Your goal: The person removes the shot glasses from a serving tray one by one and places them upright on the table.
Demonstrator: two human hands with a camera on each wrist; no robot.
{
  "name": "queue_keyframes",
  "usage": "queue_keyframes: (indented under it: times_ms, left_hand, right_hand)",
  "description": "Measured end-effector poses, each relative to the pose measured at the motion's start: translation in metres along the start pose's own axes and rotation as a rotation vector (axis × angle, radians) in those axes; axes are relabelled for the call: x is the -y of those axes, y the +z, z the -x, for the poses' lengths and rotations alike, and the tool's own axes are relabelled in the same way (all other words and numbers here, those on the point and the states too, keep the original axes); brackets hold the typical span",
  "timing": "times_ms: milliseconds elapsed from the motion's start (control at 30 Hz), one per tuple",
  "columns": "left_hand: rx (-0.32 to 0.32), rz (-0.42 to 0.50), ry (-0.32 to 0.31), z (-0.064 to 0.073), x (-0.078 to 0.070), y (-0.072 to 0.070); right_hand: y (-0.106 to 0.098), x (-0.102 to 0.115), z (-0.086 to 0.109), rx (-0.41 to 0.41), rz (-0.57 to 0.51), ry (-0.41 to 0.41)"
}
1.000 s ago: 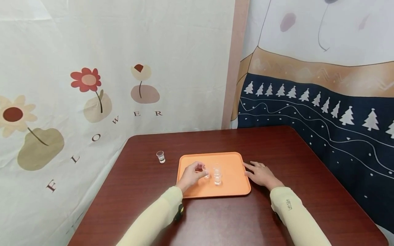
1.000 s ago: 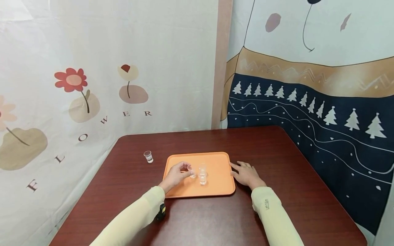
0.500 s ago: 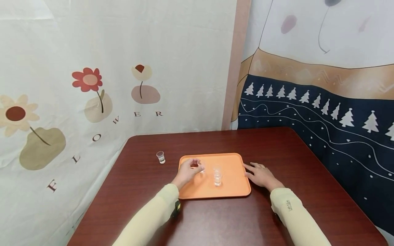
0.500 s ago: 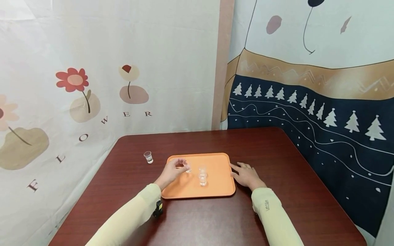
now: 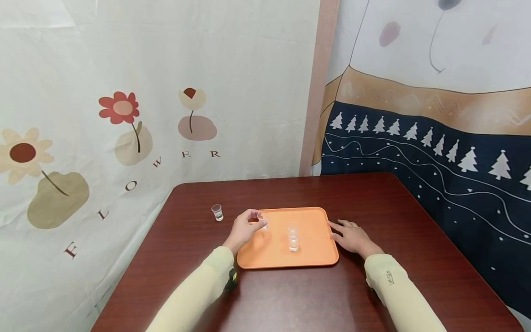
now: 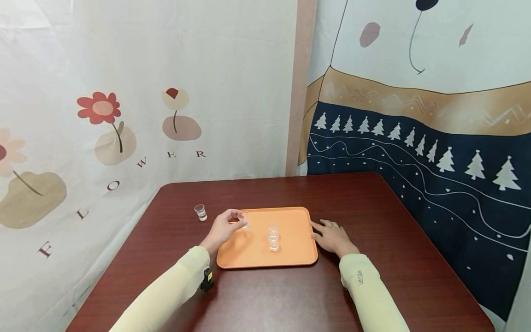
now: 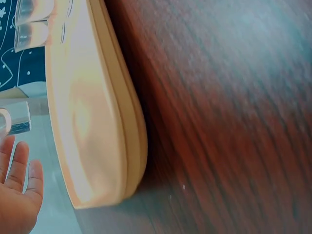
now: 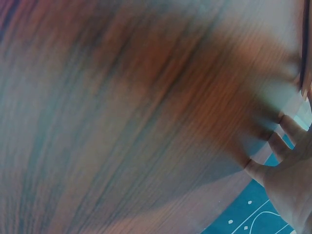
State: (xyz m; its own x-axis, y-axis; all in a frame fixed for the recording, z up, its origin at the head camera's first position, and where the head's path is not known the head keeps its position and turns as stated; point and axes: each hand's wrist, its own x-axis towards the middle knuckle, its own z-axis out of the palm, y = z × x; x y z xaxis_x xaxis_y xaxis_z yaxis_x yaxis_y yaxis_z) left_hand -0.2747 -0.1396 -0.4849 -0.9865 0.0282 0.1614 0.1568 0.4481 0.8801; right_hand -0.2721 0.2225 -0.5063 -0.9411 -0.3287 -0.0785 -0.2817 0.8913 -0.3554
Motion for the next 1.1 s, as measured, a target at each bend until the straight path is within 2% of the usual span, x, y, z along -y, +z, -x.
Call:
queue_keyframes:
  times_ms: [300,500,667,1100]
  left_hand:
    - [-0.055,0.019,-0.021,0.003,0.006,-0.017]
    - [-0.118,-0.016,-0.024,0.004,0.012,-0.029]
    - [-0.164,0.0,-0.024,0.005,0.019,-0.037]
    - [-0.321,-0.097,-0.096,0.005,0.036,-0.057]
  right_hand:
    - [0.0,0.0,0.0,-0.008,-0.001,-0.014]
    - [0.0,0.0,-0.001,-0.005,0.004,-0.011]
    - [0.0,0.0,-0.001,-0.003,0.007,-0.015]
    - [0.0,0.0,0.001,-0.018,0.002,-0.021]
